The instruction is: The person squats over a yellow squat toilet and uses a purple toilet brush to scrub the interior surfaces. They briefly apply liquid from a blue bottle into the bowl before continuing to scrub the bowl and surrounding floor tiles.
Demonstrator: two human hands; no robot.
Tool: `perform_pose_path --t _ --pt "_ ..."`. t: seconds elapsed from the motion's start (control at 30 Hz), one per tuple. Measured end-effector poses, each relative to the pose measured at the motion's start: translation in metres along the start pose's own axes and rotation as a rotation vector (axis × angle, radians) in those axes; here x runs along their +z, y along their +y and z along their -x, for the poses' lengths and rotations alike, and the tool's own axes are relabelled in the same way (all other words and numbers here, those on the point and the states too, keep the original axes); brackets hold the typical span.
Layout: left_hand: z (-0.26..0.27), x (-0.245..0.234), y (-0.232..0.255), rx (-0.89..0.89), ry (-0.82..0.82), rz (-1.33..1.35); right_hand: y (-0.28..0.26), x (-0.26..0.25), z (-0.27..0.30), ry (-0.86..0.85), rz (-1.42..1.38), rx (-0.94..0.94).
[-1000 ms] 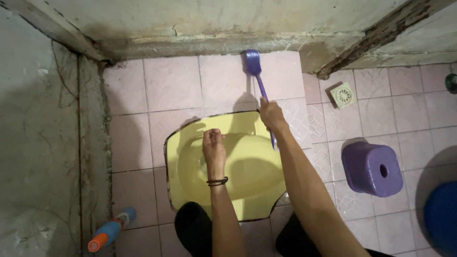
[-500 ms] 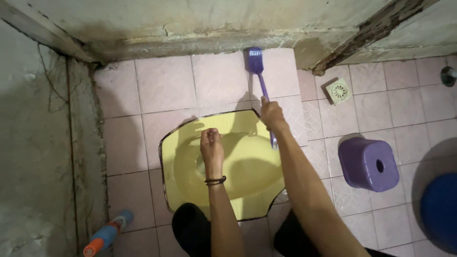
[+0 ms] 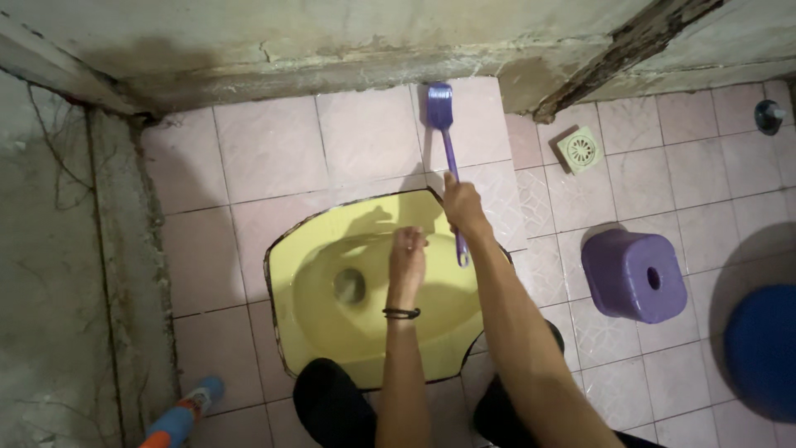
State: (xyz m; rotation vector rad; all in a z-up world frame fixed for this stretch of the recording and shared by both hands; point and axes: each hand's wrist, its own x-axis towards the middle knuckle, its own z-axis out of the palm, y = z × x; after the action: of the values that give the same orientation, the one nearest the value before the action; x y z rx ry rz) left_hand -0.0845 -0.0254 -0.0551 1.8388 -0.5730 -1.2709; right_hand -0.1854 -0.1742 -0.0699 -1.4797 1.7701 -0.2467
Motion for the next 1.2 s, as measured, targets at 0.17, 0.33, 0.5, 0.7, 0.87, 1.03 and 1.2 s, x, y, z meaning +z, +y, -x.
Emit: perform_pose_path --t 0.17,0.33,0.5,0.7,0.87,1.03,1.2 --pt "0.005 0.036 -0.024 -0.055 -0.266 0.103 0.003 0.006 0.039 0.014 0.106 -0.004" --pt "0.034 0.031 -0.004 -0.203 -0.237 -0.116 0.003 -0.012 0.073 -0.268 -0.55 0.324" --pt "0.034 0.034 0.029 -0.016 -0.192 -0.227 -0.004 -0.037 0.084 -0.258 -0.713 0.142" --pt "0.044 0.068 0.045 0.26 -0.101 -0.315 0.02 -0.05 0.094 -0.005 -0.306 0.081" --pt "0.027 0.061 0.063 0.18 -0.006 -0.503 0.056 -0.063 0.083 0.085 -0.392 -0.039" --pt "0.014 0.048 0.077 0.245 -0.009 -0.411 0.081 -0.066 0.088 0.133 -0.526 0.102" --pt "0.08 0.051 0.046 0.055 0.081 -0.382 0.072 -0.072 0.087 0.135 -0.616 0.067"
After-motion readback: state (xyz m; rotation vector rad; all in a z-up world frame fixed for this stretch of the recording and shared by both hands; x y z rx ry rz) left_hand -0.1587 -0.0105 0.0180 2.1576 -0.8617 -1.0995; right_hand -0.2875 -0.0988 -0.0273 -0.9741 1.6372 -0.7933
